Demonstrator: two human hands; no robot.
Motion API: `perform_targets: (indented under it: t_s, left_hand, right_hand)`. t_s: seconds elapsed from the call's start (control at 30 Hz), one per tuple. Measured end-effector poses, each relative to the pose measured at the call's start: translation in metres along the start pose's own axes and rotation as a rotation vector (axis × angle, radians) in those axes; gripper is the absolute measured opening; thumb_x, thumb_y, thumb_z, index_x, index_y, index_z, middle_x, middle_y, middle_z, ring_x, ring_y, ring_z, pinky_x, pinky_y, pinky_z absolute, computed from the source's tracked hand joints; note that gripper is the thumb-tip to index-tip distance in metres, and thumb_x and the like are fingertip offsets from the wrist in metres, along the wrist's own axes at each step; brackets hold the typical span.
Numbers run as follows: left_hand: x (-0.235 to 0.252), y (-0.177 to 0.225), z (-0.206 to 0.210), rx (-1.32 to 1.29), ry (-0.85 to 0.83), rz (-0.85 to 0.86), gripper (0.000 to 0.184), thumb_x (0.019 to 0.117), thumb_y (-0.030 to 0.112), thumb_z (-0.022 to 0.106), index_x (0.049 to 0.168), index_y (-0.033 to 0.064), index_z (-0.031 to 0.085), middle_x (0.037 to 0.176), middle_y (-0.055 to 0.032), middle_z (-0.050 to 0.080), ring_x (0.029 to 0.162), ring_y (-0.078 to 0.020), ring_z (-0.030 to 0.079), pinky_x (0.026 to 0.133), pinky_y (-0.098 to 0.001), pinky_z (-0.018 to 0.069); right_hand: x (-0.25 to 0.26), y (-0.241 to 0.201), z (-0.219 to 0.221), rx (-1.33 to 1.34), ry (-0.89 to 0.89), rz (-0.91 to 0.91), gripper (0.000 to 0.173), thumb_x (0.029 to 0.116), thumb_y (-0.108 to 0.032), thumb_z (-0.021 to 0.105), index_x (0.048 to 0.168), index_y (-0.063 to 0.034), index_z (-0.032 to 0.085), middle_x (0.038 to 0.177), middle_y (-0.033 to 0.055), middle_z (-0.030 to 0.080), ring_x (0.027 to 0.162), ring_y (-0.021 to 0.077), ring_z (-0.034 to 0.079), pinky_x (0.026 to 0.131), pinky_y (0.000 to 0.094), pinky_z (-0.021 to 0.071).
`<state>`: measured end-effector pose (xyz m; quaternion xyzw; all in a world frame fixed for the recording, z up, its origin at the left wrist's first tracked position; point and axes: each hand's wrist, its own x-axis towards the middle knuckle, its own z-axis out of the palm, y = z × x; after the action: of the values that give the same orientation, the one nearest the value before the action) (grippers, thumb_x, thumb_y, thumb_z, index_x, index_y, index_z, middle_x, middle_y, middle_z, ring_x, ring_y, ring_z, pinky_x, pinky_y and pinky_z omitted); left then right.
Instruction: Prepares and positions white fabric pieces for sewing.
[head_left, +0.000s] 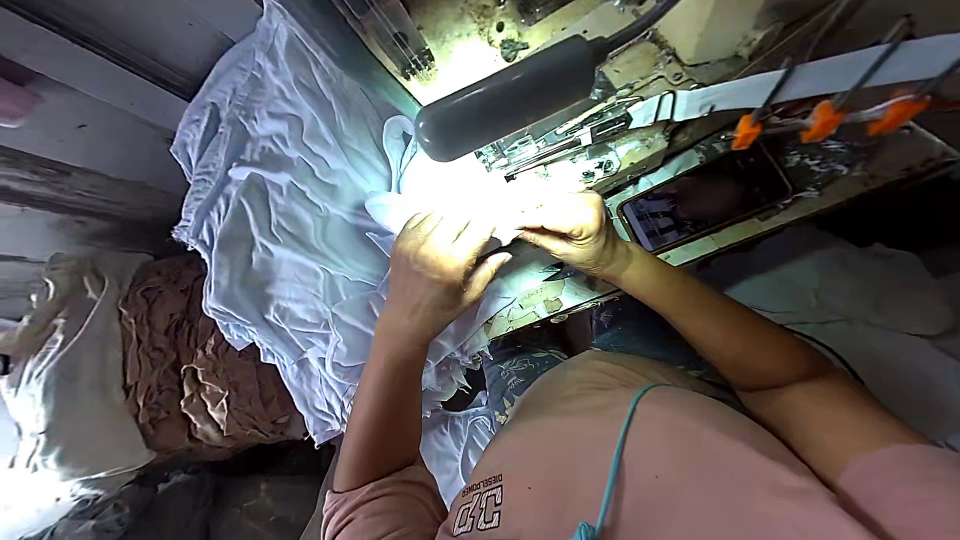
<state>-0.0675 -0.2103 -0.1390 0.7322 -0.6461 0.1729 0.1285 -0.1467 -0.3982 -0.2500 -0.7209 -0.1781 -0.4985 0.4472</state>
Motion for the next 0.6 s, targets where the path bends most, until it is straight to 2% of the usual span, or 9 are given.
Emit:
perform_targets:
  t_s: [0.07,0.1,0.17,0.3,0.47,0.53,0.6]
  left_hand:
    - [-0.002,0.0,0.009,0.06,0.047,0.029,0.015,0.0944,0.009,0.062,0.096,-0.0006,0.075,0.095,-0.0191,0.07,0.089,-0.036,0.066,0.077,-0.048,0.0501]
    - [-0.002,0.001,0.012,0.077,0.075,0.044,0.015,0.0941,0.004,0.06,0.094,-0.0006,0.075,0.1,-0.0196,0.071,0.093,-0.0364,0.066,0.081,-0.0484,0.0488]
    - [-0.001,0.001,0.016,0.109,0.115,0.06,0.017,0.0954,0.001,0.059,0.095,0.0003,0.076,0.106,-0.0183,0.074,0.101,-0.0356,0.068,0.09,-0.0483,0.0483]
    - [0.002,-0.007,0.025,0.103,0.093,0.065,0.021,0.0999,0.003,0.057,0.103,0.0052,0.077,0.11,-0.0129,0.076,0.104,-0.031,0.069,0.092,-0.0461,0.0481]
    - [-0.002,-0.015,0.032,0.058,0.112,0.022,0.023,0.0964,-0.001,0.057,0.101,0.0046,0.078,0.106,-0.014,0.076,0.104,-0.0313,0.07,0.094,-0.0449,0.0501]
    - [-0.001,-0.017,0.03,-0.003,0.1,0.023,0.025,0.0947,0.0,0.055,0.104,0.0041,0.078,0.11,-0.0157,0.075,0.111,-0.0335,0.068,0.1,-0.0474,0.0475]
    - [0.002,-0.016,0.028,-0.069,0.099,0.056,0.03,0.0912,0.007,0.054,0.109,0.0053,0.078,0.116,-0.0148,0.074,0.118,-0.0334,0.065,0.108,-0.0491,0.0422]
  right_hand:
    - [-0.001,-0.005,-0.006,-0.017,-0.045,-0.024,0.012,0.0925,-0.001,0.069,0.094,0.0033,0.079,0.095,0.0182,0.076,0.091,0.0203,0.074,0.082,0.0286,0.0583]
    - [-0.001,-0.007,-0.008,-0.017,-0.06,-0.028,0.012,0.093,-0.001,0.068,0.095,0.0035,0.079,0.098,0.0184,0.077,0.092,0.0197,0.074,0.083,0.0277,0.0586]
    - [-0.003,-0.008,-0.012,-0.022,-0.066,-0.026,0.013,0.0936,0.0,0.068,0.096,0.0045,0.079,0.101,0.0196,0.077,0.092,0.0194,0.075,0.084,0.027,0.0589]
    - [-0.007,-0.013,-0.015,-0.038,-0.119,0.015,0.015,0.0957,0.001,0.065,0.102,0.0045,0.078,0.104,0.0182,0.076,0.089,0.0163,0.074,0.082,0.0265,0.0597]
    - [-0.006,-0.007,-0.012,-0.075,-0.136,-0.025,0.014,0.0964,0.0,0.065,0.102,0.0049,0.077,0.113,0.0212,0.074,0.099,0.0208,0.074,0.089,0.0284,0.0592]
    - [-0.003,-0.005,-0.01,-0.122,-0.134,-0.022,0.014,0.0965,-0.001,0.066,0.101,0.0039,0.078,0.113,0.0207,0.074,0.101,0.0221,0.074,0.089,0.0298,0.0589]
    - [0.0,-0.002,-0.007,-0.138,-0.126,0.003,0.014,0.0971,-0.002,0.065,0.101,0.004,0.078,0.115,0.0204,0.074,0.11,0.0255,0.072,0.098,0.0344,0.0568]
